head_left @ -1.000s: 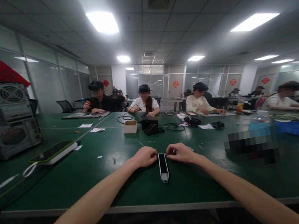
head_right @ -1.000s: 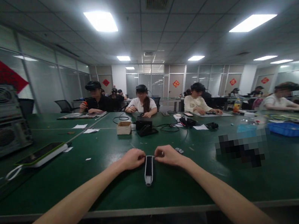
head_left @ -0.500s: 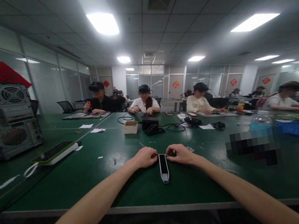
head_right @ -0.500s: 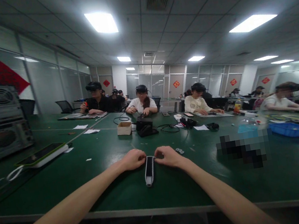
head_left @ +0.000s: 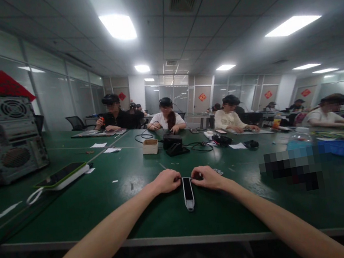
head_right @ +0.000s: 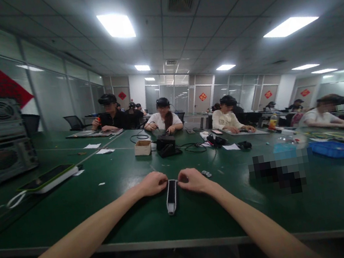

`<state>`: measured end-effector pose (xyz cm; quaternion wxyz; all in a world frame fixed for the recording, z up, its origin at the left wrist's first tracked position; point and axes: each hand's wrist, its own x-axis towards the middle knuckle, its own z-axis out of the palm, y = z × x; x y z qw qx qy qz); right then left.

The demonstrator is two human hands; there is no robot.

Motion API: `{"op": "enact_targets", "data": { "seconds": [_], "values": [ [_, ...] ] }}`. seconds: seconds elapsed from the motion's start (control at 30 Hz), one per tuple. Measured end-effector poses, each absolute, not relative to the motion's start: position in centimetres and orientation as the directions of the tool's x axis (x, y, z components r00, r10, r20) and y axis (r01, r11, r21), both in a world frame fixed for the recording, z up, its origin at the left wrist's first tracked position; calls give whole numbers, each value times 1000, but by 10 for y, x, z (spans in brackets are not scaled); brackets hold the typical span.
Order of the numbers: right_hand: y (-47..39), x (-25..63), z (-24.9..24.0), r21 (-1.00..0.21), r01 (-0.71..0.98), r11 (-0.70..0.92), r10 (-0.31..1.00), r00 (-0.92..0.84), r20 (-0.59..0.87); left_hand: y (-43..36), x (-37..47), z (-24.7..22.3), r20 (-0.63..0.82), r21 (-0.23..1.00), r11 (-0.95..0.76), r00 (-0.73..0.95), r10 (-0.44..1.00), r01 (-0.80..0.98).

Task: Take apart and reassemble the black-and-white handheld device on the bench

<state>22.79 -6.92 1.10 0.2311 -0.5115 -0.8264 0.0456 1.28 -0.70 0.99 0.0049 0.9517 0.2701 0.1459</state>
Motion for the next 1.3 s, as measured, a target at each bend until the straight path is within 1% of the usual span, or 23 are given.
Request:
{"op": "enact_targets", "data": {
  "seconds": [0.3, 0.6, 0.87, 1.03, 1.3],
  "values": [
    [-66, 229, 7, -322, 814, 484, 861, -376, 342, -9, 12, 12, 269, 95, -862, 821, 504, 498],
    [-66, 230, 10, -278, 830, 484, 858, -387, 339, -7, 12, 10, 268, 97, -861, 820, 507, 500],
    [-68, 228, 10, -280, 825, 492, 852, -389, 351, -8, 12, 10, 275, 87, -860, 817, 506, 504],
    [-68, 226, 9, -257, 812, 524, 831, -421, 365, -6, 13, 9, 281, 87, -862, 818, 502, 499],
    [-68, 227, 9, -248, 816, 522, 827, -415, 378, -6, 14, 8, 281, 89, -856, 811, 512, 510]
  ]
}}
